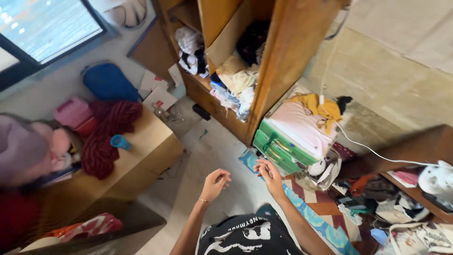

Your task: Folding and organizing various items of clothing from a closet and pile.

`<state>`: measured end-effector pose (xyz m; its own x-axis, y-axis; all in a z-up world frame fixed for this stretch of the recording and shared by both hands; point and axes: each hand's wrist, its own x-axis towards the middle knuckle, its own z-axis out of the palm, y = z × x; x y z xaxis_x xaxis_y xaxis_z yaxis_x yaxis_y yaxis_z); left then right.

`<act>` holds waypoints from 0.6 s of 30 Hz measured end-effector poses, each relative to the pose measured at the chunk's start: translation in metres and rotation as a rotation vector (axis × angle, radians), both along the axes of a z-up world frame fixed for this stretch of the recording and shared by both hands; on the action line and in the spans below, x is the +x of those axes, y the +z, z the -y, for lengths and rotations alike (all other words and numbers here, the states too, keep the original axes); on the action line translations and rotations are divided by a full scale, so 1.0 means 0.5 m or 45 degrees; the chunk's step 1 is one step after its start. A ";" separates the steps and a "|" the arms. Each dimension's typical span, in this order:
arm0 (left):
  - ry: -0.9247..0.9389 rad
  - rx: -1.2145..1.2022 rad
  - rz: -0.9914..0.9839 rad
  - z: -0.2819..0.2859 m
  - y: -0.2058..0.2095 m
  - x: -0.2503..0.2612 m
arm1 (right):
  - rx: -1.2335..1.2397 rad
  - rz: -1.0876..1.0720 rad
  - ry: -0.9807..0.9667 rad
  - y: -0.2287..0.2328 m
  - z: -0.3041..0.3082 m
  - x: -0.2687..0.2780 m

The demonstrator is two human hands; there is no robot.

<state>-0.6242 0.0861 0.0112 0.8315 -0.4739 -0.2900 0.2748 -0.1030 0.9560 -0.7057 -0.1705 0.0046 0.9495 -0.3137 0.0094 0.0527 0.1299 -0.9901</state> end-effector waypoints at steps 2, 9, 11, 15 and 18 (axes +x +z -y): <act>0.036 -0.087 0.039 -0.009 -0.024 0.044 | -0.007 0.005 0.087 -0.009 -0.014 0.061; 0.070 -0.117 -0.003 0.047 -0.090 0.207 | -0.033 -0.134 0.164 -0.043 0.014 0.347; -0.092 -0.107 0.185 0.063 -0.072 0.269 | -0.077 -0.075 0.191 -0.030 0.029 0.439; -0.139 0.170 0.369 0.077 0.022 0.438 | 0.023 -0.071 0.174 -0.006 0.048 0.618; -0.162 0.079 0.114 0.096 0.035 0.600 | -0.073 -0.091 0.165 0.019 0.082 0.765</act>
